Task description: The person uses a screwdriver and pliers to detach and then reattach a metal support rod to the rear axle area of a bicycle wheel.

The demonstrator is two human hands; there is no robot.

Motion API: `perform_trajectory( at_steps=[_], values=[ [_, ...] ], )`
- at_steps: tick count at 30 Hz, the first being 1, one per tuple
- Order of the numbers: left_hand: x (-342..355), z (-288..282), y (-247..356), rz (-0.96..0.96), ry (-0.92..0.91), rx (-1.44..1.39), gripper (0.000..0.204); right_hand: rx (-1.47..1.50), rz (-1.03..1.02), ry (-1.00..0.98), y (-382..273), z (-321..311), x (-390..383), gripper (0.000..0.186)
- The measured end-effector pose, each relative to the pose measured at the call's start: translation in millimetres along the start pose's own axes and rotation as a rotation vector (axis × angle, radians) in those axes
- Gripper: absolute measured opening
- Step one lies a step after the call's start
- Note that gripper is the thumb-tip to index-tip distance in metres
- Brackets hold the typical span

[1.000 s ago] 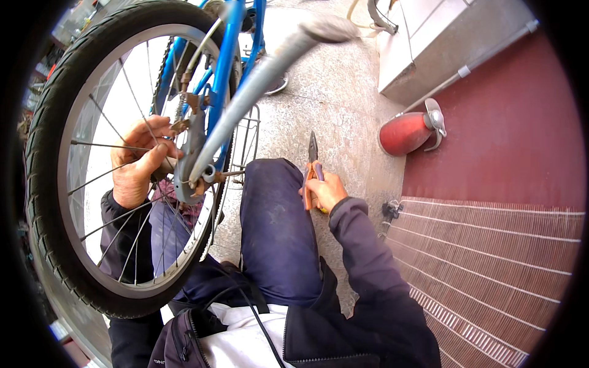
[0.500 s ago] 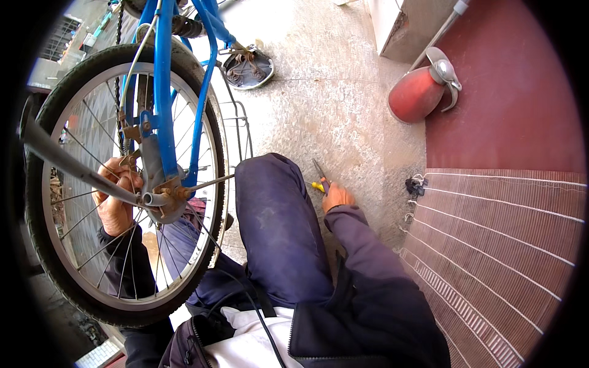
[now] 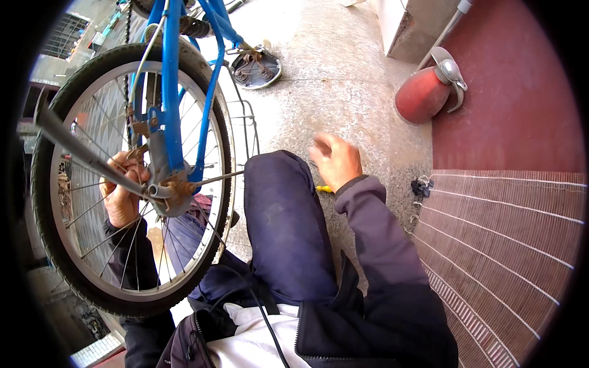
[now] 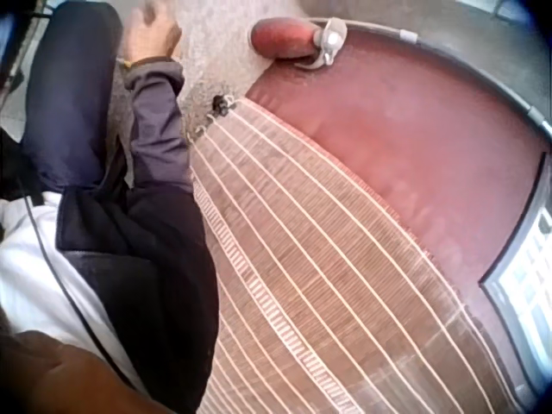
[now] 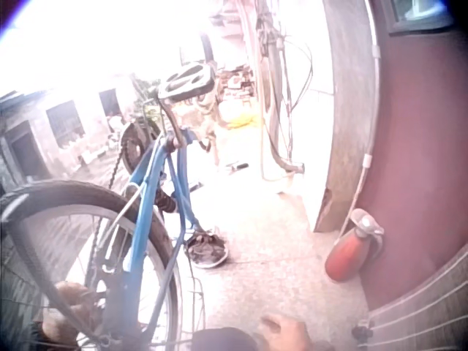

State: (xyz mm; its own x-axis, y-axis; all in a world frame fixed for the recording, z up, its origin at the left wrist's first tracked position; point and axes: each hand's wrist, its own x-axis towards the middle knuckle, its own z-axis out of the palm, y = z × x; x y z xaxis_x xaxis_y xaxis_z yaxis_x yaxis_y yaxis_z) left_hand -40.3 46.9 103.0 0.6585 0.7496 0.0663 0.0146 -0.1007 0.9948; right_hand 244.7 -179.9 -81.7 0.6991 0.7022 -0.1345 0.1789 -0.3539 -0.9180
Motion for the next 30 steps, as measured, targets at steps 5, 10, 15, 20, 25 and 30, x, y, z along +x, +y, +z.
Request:
perform_trajectory(
  at_steps=[5,10,15,20,25,30],
  values=[
    [5,0,1,0.028,-0.075,0.008,0.035,0.587,-0.401,-0.351,-186,-21,-29,0.054],
    [3,9,9,-0.022,-0.068,-0.066,0.031,0.632,-0.655,-0.454,-246,0,-47,0.053],
    [3,7,10,0.0,-0.121,-0.074,0.03,0.535,-0.617,-0.494,-255,-7,-59,0.03],
    [3,9,11,-0.006,-0.125,-0.125,0.028,0.521,-0.522,-0.509,-238,-15,-83,0.03],
    [2,6,8,0.038,-0.13,-0.115,0.027,0.623,-0.514,-0.492,-204,-12,-116,0.035],
    [2,6,10,0.003,-0.116,-0.07,0.027,0.297,-0.74,-0.453,-169,6,-157,0.03]
  ],
)
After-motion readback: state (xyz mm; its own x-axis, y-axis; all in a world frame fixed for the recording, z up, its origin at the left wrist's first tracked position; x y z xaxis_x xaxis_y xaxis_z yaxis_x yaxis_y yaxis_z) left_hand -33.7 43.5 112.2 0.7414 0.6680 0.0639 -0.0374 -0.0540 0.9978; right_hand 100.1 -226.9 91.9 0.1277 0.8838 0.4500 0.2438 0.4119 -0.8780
